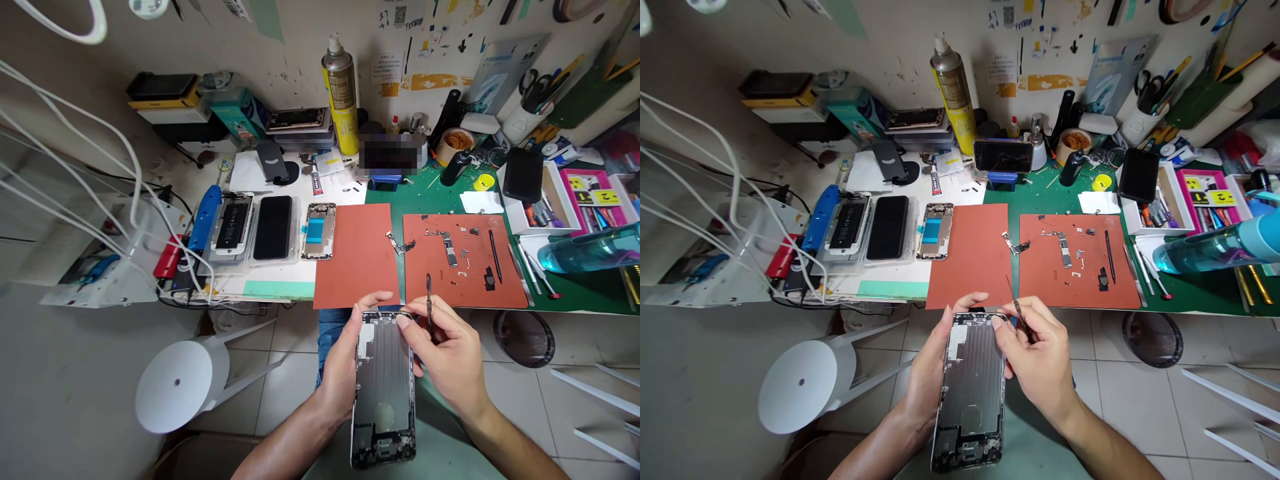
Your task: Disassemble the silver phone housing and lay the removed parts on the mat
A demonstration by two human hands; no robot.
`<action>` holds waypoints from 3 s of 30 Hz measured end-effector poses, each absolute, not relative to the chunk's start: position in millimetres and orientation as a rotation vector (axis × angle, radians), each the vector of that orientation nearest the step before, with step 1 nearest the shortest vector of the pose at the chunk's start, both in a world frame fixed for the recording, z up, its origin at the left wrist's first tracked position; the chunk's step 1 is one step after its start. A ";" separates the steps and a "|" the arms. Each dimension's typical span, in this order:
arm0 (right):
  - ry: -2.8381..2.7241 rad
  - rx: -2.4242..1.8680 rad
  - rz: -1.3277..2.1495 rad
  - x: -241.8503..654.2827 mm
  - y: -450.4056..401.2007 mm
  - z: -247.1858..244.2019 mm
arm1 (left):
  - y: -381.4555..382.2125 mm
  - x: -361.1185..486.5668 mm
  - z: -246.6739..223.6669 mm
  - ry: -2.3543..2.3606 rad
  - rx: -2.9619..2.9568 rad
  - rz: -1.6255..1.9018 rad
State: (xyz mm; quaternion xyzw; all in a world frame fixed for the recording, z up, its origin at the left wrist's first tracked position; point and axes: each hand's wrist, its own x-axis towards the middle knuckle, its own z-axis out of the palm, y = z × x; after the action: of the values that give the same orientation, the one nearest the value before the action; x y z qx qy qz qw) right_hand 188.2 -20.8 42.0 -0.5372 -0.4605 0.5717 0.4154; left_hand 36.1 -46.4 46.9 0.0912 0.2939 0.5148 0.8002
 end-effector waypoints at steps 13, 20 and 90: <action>-0.937 -1.332 1.655 188.4 -9.5 51.0 | -40.4 30.1 45.5 0.552 -0.083 0.980; -0.982 -1.379 1.718 196.2 -1.6 37.6 | -34.7 35.0 45.3 0.616 -0.200 1.012; -0.590 -1.345 2.006 185.6 4.6 34.2 | -33.9 41.5 53.3 1.019 0.059 0.967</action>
State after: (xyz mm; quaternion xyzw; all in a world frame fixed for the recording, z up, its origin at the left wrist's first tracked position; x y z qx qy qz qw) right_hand 185.6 4.6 34.2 -0.5123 -0.2247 0.7639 0.3217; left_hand 41.5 -33.9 53.3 0.0271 0.4687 0.4446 0.7629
